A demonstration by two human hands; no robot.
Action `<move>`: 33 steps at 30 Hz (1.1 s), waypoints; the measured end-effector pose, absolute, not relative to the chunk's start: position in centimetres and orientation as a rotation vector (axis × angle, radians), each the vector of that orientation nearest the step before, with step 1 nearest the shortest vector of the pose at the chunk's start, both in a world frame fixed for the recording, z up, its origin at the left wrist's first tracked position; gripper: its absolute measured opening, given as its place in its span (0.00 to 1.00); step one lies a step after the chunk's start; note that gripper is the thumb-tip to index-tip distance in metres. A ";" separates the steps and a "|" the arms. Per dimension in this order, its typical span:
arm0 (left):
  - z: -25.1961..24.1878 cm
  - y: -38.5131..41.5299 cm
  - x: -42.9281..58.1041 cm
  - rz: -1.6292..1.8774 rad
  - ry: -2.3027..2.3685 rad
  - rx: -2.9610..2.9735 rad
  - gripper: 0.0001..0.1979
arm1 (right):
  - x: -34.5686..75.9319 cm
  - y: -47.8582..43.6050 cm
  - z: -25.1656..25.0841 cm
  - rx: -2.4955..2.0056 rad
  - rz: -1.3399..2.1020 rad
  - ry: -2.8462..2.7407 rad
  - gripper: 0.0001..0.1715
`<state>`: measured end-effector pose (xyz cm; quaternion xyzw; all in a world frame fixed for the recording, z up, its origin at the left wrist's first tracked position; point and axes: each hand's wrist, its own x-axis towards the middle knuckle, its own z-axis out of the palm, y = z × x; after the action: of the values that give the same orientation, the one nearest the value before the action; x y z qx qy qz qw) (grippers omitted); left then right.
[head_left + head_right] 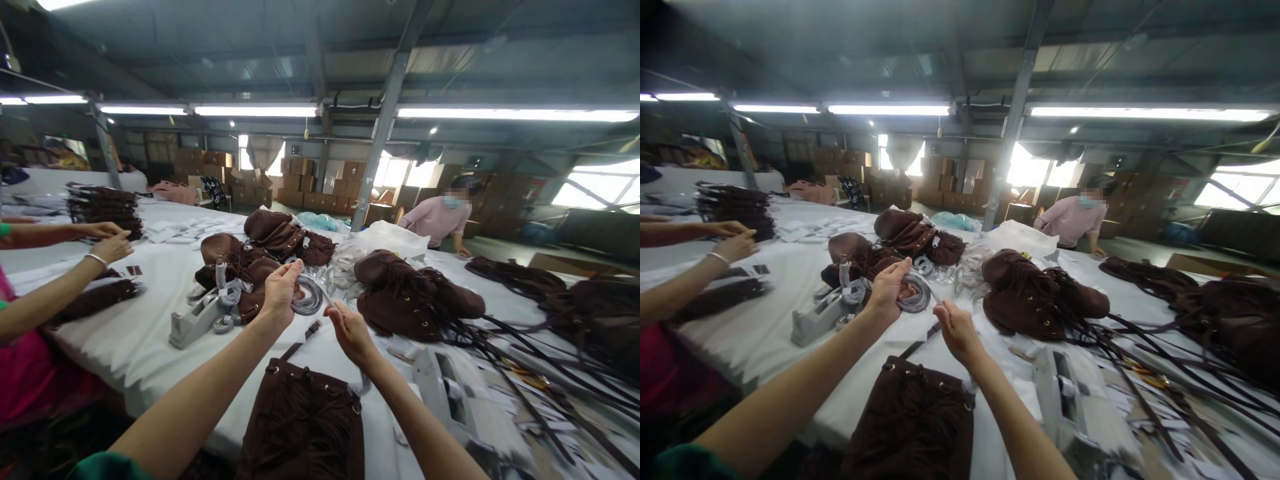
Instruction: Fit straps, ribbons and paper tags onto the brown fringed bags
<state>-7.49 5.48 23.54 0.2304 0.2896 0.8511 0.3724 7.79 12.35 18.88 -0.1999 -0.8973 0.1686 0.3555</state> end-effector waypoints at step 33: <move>18.1 12.8 -4.2 2.436 0.763 0.479 0.23 | 4.5 16.3 15.4 -0.780 0.618 -1.986 0.25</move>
<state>-4.25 12.82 18.06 0.1775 0.2830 0.9033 0.2690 4.54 16.34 15.45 -0.3148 -0.8010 0.2493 0.4440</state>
